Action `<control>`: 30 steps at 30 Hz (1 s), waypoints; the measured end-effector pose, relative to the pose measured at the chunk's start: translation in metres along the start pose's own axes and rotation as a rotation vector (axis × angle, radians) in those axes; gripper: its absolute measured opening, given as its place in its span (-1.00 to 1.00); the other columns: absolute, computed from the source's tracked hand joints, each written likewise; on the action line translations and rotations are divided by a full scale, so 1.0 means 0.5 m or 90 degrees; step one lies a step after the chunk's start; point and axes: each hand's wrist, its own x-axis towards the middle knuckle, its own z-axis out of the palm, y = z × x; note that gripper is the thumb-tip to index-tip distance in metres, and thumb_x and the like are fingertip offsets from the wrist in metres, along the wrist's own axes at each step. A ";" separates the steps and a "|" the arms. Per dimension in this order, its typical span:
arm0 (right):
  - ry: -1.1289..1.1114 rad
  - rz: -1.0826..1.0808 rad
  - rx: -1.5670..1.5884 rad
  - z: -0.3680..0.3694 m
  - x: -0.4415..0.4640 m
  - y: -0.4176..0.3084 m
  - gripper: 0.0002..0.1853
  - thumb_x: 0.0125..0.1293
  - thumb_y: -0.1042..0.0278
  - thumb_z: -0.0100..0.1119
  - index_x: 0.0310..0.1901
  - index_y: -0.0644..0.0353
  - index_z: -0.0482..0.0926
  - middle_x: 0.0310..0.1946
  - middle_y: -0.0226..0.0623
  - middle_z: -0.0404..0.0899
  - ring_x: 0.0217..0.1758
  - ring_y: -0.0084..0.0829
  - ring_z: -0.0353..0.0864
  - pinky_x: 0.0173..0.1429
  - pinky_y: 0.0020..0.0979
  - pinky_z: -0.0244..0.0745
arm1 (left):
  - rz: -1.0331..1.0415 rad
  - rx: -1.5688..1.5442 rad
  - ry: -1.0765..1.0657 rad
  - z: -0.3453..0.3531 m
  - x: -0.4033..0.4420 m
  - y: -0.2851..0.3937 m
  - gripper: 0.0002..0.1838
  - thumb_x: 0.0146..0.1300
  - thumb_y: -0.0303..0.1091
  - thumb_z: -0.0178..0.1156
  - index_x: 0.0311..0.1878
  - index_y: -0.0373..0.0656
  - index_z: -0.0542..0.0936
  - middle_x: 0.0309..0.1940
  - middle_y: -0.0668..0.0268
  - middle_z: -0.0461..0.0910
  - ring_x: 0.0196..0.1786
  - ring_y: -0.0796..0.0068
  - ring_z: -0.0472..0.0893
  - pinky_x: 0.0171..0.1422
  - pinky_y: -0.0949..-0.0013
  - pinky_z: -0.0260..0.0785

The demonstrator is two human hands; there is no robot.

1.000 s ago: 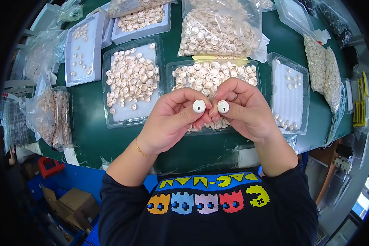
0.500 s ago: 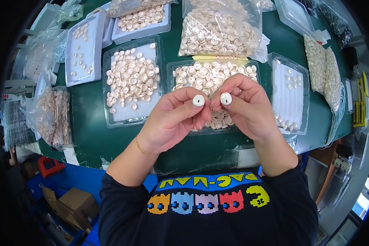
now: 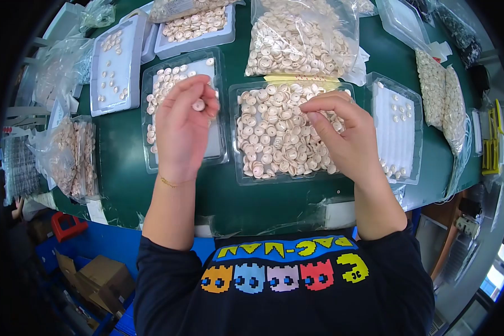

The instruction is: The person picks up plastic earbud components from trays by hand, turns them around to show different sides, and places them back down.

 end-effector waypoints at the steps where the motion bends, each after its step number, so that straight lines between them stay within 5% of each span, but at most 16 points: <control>1: -0.024 -0.005 -0.089 -0.004 0.002 0.000 -0.89 0.09 0.57 0.16 -0.31 0.24 0.57 -0.31 -0.27 0.54 -0.15 -0.38 0.47 0.00 -0.40 0.32 | 0.001 0.000 0.000 -0.004 0.009 0.002 -0.80 0.21 -0.49 0.04 -0.13 -0.33 0.52 -0.36 0.28 0.53 -0.39 0.56 0.45 -0.26 0.53 0.29; 4: -0.066 -0.013 -0.185 -0.001 0.000 0.008 -0.89 0.05 0.54 0.20 -0.33 0.20 0.58 -0.34 -0.29 0.52 -0.17 -0.33 0.46 -0.03 -0.38 0.30 | 0.292 0.384 0.096 -0.013 0.026 0.002 -0.87 0.16 -0.45 0.12 -0.24 -0.26 0.56 -0.41 0.30 0.53 -0.40 0.48 0.46 -0.24 0.47 0.30; 5: -0.086 -0.017 -0.236 0.000 -0.001 0.012 -0.88 0.03 0.52 0.22 -0.34 0.17 0.58 -0.35 -0.30 0.51 -0.18 -0.31 0.45 -0.04 -0.36 0.30 | 0.293 0.382 0.095 -0.010 0.024 -0.004 -0.87 0.16 -0.45 0.12 -0.24 -0.26 0.56 -0.41 0.30 0.53 -0.40 0.48 0.46 -0.24 0.47 0.30; 7: -0.100 -0.017 -0.255 0.004 -0.003 0.020 -0.89 0.02 0.51 0.23 -0.36 0.17 0.58 -0.35 -0.31 0.51 -0.17 -0.30 0.44 -0.06 -0.36 0.29 | 0.387 0.705 -0.099 0.003 0.009 -0.022 -0.89 0.12 -0.40 0.19 -0.29 -0.18 0.57 -0.35 0.36 0.49 -0.28 0.47 0.44 -0.06 0.42 0.21; 10: -0.130 -0.016 -0.291 0.010 -0.005 0.028 -0.89 0.00 0.49 0.24 -0.38 0.16 0.57 -0.34 -0.33 0.50 -0.17 -0.27 0.43 -0.09 -0.35 0.29 | 0.345 0.994 -0.240 0.041 -0.037 -0.035 -0.90 0.02 -0.37 0.26 -0.36 -0.07 0.58 -0.32 0.41 0.47 -0.18 0.42 0.41 0.03 0.31 0.08; 14: -0.128 -0.062 -0.291 0.013 -0.001 0.032 -0.90 -0.02 0.49 0.25 -0.41 0.17 0.56 -0.38 -0.33 0.52 -0.25 -0.26 0.45 -0.16 -0.33 0.29 | 0.248 1.062 -0.275 0.043 -0.054 -0.058 -0.87 -0.05 -0.34 0.29 -0.37 -0.01 0.58 -0.31 0.45 0.44 -0.11 0.40 0.36 0.06 0.25 -0.04; 18: -0.115 -0.043 -0.210 0.013 0.004 0.029 -0.92 0.03 0.51 0.22 -0.38 0.21 0.57 -0.43 -0.34 0.53 -0.35 -0.33 0.48 -0.19 -0.38 0.32 | 0.314 1.031 -0.290 0.049 -0.055 -0.056 -0.91 -0.03 -0.36 0.27 -0.44 -0.07 0.56 -0.35 0.40 0.45 -0.22 0.37 0.42 -0.04 0.27 0.10; 21: -0.063 0.119 0.009 0.019 0.001 0.005 -0.91 0.07 0.55 0.18 -0.34 0.25 0.58 -0.47 -0.35 0.54 -0.41 -0.44 0.49 -0.19 -0.46 0.34 | 0.246 0.881 -0.253 0.049 -0.050 -0.046 -0.92 0.04 -0.45 0.24 -0.36 -0.11 0.56 -0.31 0.38 0.49 -0.25 0.43 0.46 -0.08 0.34 0.21; 30: -0.079 -0.024 0.129 0.005 -0.006 -0.013 -0.82 0.06 0.68 0.12 -0.27 0.29 0.58 -0.39 -0.29 0.55 -0.28 -0.50 0.48 -0.15 -0.51 0.34 | 0.041 0.291 -0.197 0.067 -0.081 -0.049 -0.83 0.13 -0.54 0.18 -0.17 -0.23 0.54 -0.34 0.41 0.51 -0.36 0.71 0.38 -0.22 0.62 0.24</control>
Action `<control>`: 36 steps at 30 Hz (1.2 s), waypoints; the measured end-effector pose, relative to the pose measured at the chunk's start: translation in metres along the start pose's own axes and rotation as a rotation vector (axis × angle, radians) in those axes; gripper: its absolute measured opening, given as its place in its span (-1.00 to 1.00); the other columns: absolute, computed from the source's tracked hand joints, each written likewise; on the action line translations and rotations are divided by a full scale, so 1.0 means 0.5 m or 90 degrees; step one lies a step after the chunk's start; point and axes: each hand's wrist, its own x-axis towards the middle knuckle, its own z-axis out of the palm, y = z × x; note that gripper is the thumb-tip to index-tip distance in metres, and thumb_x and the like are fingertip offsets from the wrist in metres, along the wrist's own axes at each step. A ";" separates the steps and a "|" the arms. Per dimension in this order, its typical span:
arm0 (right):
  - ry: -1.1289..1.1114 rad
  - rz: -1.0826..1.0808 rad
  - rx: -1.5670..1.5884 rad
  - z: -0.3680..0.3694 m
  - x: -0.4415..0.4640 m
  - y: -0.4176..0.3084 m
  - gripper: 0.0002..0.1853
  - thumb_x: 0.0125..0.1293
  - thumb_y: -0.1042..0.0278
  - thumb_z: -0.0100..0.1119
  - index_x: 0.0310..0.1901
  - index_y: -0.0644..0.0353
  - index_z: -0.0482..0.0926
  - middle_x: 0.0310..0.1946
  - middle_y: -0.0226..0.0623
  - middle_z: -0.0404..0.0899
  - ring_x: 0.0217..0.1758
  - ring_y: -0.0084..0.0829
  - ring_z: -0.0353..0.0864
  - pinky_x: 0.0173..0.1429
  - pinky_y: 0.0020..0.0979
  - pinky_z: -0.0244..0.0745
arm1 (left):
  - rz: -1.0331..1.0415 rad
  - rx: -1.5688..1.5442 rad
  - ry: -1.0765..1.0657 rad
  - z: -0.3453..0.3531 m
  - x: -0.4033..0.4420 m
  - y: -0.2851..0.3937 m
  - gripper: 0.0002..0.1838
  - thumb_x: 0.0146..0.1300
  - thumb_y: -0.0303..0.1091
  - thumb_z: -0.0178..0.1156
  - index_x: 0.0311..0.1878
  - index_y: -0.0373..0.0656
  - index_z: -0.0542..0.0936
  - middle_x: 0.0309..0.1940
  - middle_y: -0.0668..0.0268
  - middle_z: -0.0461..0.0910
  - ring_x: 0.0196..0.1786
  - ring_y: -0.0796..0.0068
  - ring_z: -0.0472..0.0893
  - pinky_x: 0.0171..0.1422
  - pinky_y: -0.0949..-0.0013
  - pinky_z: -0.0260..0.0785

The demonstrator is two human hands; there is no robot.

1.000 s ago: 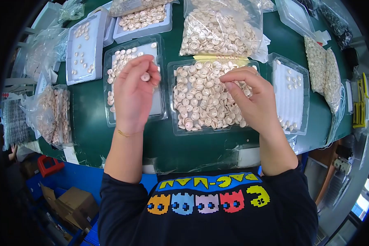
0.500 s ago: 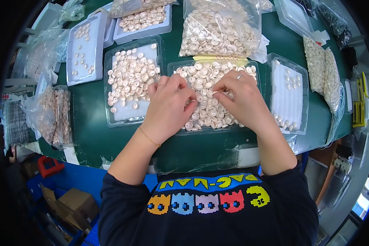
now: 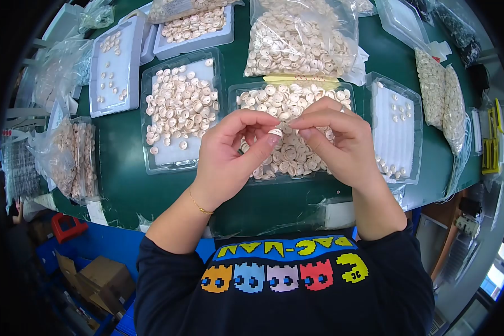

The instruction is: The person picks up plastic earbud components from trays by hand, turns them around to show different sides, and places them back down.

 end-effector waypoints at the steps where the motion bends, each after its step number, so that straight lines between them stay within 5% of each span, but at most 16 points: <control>1: 0.009 0.000 0.011 0.003 -0.002 -0.004 -0.80 0.05 0.69 0.12 -0.26 0.30 0.58 -0.38 -0.28 0.55 -0.27 -0.49 0.47 -0.14 -0.51 0.34 | -0.001 0.000 0.000 0.001 -0.002 0.002 -0.83 0.13 -0.54 0.18 -0.17 -0.23 0.54 -0.34 0.41 0.51 -0.36 0.71 0.38 -0.22 0.62 0.24; 21: 0.013 -0.039 0.043 0.013 -0.014 -0.010 -0.74 -0.02 0.75 0.14 -0.23 0.34 0.53 -0.33 -0.23 0.54 -0.26 -0.45 0.48 -0.14 -0.48 0.34 | 0.002 -0.034 -0.058 0.002 -0.013 0.007 -0.87 0.12 -0.64 0.15 -0.26 -0.30 0.46 -0.33 0.29 0.48 -0.29 0.62 0.44 -0.18 0.57 0.30; 36: 0.027 0.054 0.229 0.015 -0.018 0.000 -0.83 0.15 0.60 0.11 -0.19 0.33 0.52 -0.30 -0.34 0.56 -0.24 -0.58 0.52 -0.16 -0.55 0.41 | -0.181 -0.225 -0.108 0.000 -0.004 0.015 -0.87 0.27 -0.38 0.08 -0.19 -0.23 0.46 -0.42 0.31 0.52 -0.38 0.64 0.45 -0.29 0.60 0.28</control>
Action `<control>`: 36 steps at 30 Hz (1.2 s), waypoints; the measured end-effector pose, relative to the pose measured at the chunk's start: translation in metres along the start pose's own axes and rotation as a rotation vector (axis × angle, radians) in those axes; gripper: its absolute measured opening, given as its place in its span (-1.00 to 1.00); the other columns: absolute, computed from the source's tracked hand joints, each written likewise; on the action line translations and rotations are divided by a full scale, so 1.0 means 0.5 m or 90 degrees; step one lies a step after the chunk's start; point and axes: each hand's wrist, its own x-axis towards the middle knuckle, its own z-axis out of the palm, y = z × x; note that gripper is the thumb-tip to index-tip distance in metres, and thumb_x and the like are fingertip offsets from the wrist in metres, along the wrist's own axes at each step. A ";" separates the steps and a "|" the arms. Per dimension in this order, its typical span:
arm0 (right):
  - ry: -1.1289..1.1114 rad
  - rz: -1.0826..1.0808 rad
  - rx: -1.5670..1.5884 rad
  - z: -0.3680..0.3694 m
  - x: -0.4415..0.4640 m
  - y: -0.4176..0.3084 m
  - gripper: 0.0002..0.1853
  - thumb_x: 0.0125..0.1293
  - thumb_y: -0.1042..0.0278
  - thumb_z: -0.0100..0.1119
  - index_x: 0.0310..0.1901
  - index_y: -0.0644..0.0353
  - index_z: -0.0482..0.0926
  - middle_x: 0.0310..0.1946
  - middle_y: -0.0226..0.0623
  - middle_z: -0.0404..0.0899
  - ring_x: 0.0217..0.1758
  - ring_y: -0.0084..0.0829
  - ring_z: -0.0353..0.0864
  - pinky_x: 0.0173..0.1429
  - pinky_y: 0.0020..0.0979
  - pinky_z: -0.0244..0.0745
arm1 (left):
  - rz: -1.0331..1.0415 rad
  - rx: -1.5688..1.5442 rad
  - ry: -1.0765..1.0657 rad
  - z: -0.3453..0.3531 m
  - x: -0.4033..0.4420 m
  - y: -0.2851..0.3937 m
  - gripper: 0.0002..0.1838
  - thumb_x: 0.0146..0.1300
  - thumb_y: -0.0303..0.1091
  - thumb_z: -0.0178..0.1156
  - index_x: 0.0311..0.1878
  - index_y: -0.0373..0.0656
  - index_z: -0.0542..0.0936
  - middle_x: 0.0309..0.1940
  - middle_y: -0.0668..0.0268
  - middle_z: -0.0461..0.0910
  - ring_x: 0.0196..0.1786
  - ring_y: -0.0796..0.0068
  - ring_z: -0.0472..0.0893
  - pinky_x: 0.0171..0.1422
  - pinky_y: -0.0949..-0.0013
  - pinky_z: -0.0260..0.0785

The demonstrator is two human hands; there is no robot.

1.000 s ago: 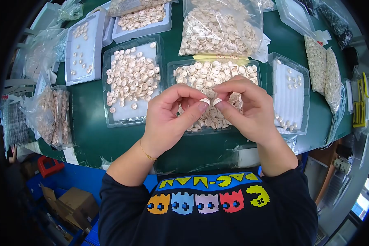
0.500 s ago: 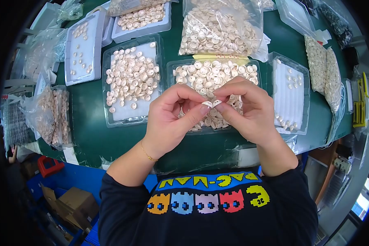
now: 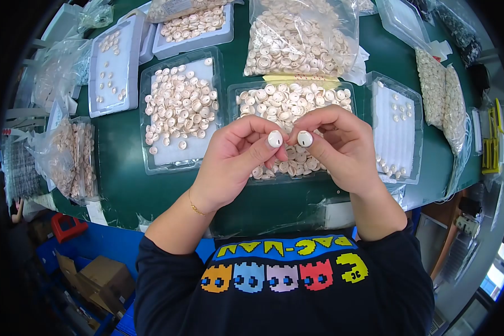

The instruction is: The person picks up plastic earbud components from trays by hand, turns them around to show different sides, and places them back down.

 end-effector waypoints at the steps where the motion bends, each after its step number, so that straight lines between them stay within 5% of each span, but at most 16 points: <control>1: -0.008 0.024 0.025 -0.001 0.000 -0.002 -0.83 0.16 0.60 0.10 -0.18 0.33 0.51 -0.29 -0.34 0.55 -0.22 -0.58 0.52 -0.15 -0.55 0.41 | 0.000 0.000 0.000 -0.001 0.001 0.000 -0.87 0.27 -0.38 0.08 -0.19 -0.23 0.46 -0.42 0.31 0.52 -0.38 0.64 0.45 -0.29 0.60 0.28; 19: -0.024 0.219 0.296 0.003 0.008 -0.012 -0.87 0.21 0.55 0.09 -0.21 0.31 0.42 -0.34 -0.22 0.55 -0.26 -0.49 0.56 -0.15 -0.52 0.46 | -0.078 -0.200 -0.041 -0.006 0.001 -0.007 -0.85 0.28 -0.38 0.06 -0.18 -0.24 0.50 -0.41 0.31 0.53 -0.40 0.64 0.45 -0.29 0.60 0.29; 36: -0.092 0.240 0.392 -0.006 0.007 0.003 -0.84 0.25 0.50 0.07 -0.13 0.28 0.45 -0.31 -0.31 0.57 -0.22 -0.56 0.55 -0.15 -0.57 0.41 | -0.090 -0.259 -0.063 -0.011 0.003 -0.012 -0.85 0.27 -0.38 0.07 -0.18 -0.24 0.51 -0.38 0.32 0.52 -0.40 0.64 0.44 -0.29 0.60 0.31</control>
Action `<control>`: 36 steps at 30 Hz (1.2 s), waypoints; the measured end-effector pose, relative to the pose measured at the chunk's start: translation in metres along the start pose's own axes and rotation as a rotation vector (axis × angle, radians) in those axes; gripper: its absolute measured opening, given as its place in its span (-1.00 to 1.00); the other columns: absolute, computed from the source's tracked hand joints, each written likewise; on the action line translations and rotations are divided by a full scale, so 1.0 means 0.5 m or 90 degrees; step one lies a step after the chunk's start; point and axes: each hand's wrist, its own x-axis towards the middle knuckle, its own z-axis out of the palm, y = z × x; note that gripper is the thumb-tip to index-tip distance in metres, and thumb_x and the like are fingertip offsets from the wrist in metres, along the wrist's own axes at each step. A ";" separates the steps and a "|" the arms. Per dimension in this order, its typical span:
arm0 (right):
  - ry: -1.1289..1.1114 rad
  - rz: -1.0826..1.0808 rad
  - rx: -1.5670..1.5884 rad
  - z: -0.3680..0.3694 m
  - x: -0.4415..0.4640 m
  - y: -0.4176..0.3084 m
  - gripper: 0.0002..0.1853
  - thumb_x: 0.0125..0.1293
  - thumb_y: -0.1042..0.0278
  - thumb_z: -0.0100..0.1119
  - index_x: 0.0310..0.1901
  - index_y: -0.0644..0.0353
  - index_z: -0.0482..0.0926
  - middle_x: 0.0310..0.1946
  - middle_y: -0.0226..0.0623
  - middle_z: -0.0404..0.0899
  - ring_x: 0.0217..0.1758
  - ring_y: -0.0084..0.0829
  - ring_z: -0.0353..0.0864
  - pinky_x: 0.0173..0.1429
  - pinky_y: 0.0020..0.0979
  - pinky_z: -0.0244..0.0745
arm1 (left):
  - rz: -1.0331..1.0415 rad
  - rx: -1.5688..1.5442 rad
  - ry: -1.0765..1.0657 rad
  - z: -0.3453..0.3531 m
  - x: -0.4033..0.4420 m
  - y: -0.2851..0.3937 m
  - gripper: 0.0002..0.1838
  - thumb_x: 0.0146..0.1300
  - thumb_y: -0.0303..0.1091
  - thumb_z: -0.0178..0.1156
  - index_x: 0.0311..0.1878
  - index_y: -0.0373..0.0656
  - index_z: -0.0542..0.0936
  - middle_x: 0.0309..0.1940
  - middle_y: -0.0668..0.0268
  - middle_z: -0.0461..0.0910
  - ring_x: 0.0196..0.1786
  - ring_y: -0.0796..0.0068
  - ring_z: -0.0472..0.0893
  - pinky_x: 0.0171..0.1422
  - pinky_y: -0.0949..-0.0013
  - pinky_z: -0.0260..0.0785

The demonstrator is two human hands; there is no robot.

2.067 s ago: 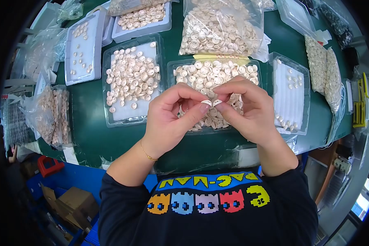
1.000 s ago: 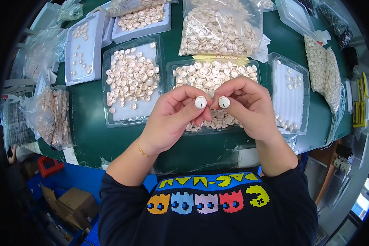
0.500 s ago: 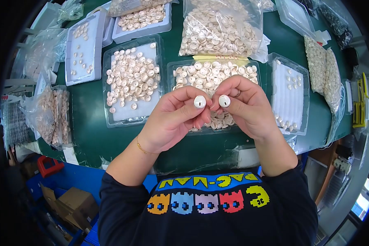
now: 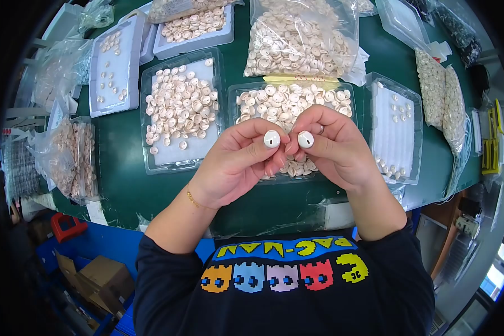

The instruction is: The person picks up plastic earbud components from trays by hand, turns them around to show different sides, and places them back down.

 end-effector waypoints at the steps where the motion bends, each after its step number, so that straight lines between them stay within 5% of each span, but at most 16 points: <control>1: 0.004 -0.004 -0.001 0.001 0.000 0.000 -0.83 0.25 0.50 0.07 -0.13 0.28 0.45 -0.31 -0.30 0.57 -0.22 -0.56 0.55 -0.15 -0.58 0.41 | 0.000 0.000 0.000 -0.002 0.000 0.000 -0.85 0.27 -0.38 0.07 -0.18 -0.24 0.51 -0.38 0.32 0.52 -0.40 0.64 0.44 -0.29 0.60 0.31; 8: 0.114 -0.154 -0.197 0.011 0.000 0.003 -0.86 0.21 0.53 0.10 -0.18 0.27 0.51 -0.33 -0.31 0.59 -0.23 -0.53 0.54 -0.15 -0.54 0.41 | -0.031 0.048 0.041 -0.011 0.009 0.000 -0.87 0.26 -0.46 0.04 -0.16 -0.26 0.51 -0.35 0.29 0.52 -0.42 0.62 0.44 -0.30 0.60 0.29; 11: 0.120 -0.298 -0.596 0.006 0.001 0.007 -0.88 0.15 0.57 0.11 -0.26 0.24 0.57 -0.36 -0.31 0.60 -0.23 -0.46 0.54 -0.15 -0.48 0.41 | -0.117 -0.011 0.044 0.004 0.009 -0.001 -0.84 0.23 -0.51 0.01 -0.15 -0.27 0.50 -0.34 0.27 0.52 -0.42 0.59 0.44 -0.31 0.58 0.29; 13: 0.122 -0.312 -0.617 0.006 0.004 0.008 -0.87 0.14 0.58 0.11 -0.27 0.23 0.58 -0.36 -0.30 0.60 -0.23 -0.44 0.54 -0.14 -0.47 0.41 | -0.161 -0.041 0.046 0.005 0.010 0.001 -0.83 0.22 -0.54 -0.01 -0.14 -0.28 0.50 -0.33 0.26 0.52 -0.42 0.58 0.43 -0.31 0.57 0.30; 17: 0.146 -0.352 -0.653 -0.003 0.011 0.003 -0.86 0.11 0.59 0.11 -0.29 0.20 0.61 -0.36 -0.30 0.61 -0.23 -0.39 0.53 -0.11 -0.43 0.40 | -0.090 -0.106 0.047 -0.022 0.012 0.031 -0.79 0.17 -0.57 -0.03 -0.12 -0.30 0.49 -0.29 0.22 0.52 -0.40 0.53 0.44 -0.29 0.52 0.31; 19: 0.189 -0.378 -0.638 -0.014 0.012 -0.004 -0.86 0.11 0.58 0.12 -0.28 0.20 0.60 -0.34 -0.30 0.61 -0.23 -0.37 0.53 -0.08 -0.42 0.39 | 0.136 -0.062 0.152 -0.047 0.008 0.058 -0.80 0.18 -0.53 -0.01 -0.13 -0.31 0.49 -0.26 0.22 0.53 -0.37 0.51 0.43 -0.23 0.48 0.31; 21: 0.200 -0.371 -0.654 -0.020 0.015 -0.006 -0.86 0.11 0.58 0.12 -0.28 0.20 0.60 -0.33 -0.30 0.61 -0.21 -0.37 0.53 -0.08 -0.42 0.39 | 0.364 0.100 0.225 -0.068 0.006 0.088 -0.80 0.19 -0.52 0.00 -0.13 -0.34 0.48 -0.22 0.21 0.54 -0.26 0.49 0.47 -0.12 0.50 0.29; 22: 0.210 -0.365 -0.669 -0.022 0.016 -0.006 -0.86 0.10 0.57 0.13 -0.28 0.19 0.60 -0.32 -0.31 0.61 -0.20 -0.36 0.53 -0.07 -0.41 0.38 | 0.364 0.101 0.225 -0.068 0.010 0.095 -0.80 0.19 -0.52 0.00 -0.13 -0.34 0.48 -0.22 0.21 0.54 -0.26 0.49 0.47 -0.12 0.50 0.29; 25: 0.215 -0.347 -0.732 -0.023 0.017 -0.012 -0.86 0.11 0.58 0.13 -0.28 0.20 0.60 -0.31 -0.31 0.60 -0.17 -0.37 0.51 -0.04 -0.42 0.36 | 0.648 0.505 0.447 -0.065 0.016 0.109 -0.85 0.18 -0.48 0.03 -0.20 -0.29 0.51 -0.11 0.16 0.51 -0.03 0.36 0.47 0.09 0.44 0.24; 30: 0.221 -0.242 -0.920 -0.032 0.009 -0.028 -0.89 0.09 0.56 0.17 -0.32 0.21 0.59 -0.36 -0.31 0.57 -0.17 -0.36 0.49 -0.04 -0.42 0.33 | 0.528 0.954 0.342 -0.050 0.029 0.056 -0.90 0.06 -0.40 0.18 -0.31 -0.11 0.57 -0.09 0.24 0.51 0.07 0.24 0.42 0.15 0.28 0.18; 32: 0.225 -0.201 -0.963 -0.034 0.007 -0.030 -0.91 0.07 0.55 0.19 -0.35 0.19 0.59 -0.38 -0.32 0.57 -0.19 -0.35 0.48 -0.06 -0.41 0.33 | 0.411 1.281 0.333 -0.037 0.033 0.027 -0.93 0.03 -0.34 0.23 -0.39 -0.06 0.58 0.08 0.28 0.43 0.20 0.19 0.31 0.30 0.14 -0.07; 36: 0.161 -0.145 -1.082 -0.035 0.007 -0.030 -0.93 0.00 0.52 0.22 -0.42 0.19 0.56 -0.44 -0.32 0.53 -0.25 -0.30 0.47 -0.12 -0.40 0.33 | 0.337 1.295 0.272 -0.053 0.042 -0.001 -0.92 -0.03 -0.33 0.27 -0.42 -0.01 0.57 0.12 0.30 0.39 0.26 0.15 0.22 0.30 0.01 -0.18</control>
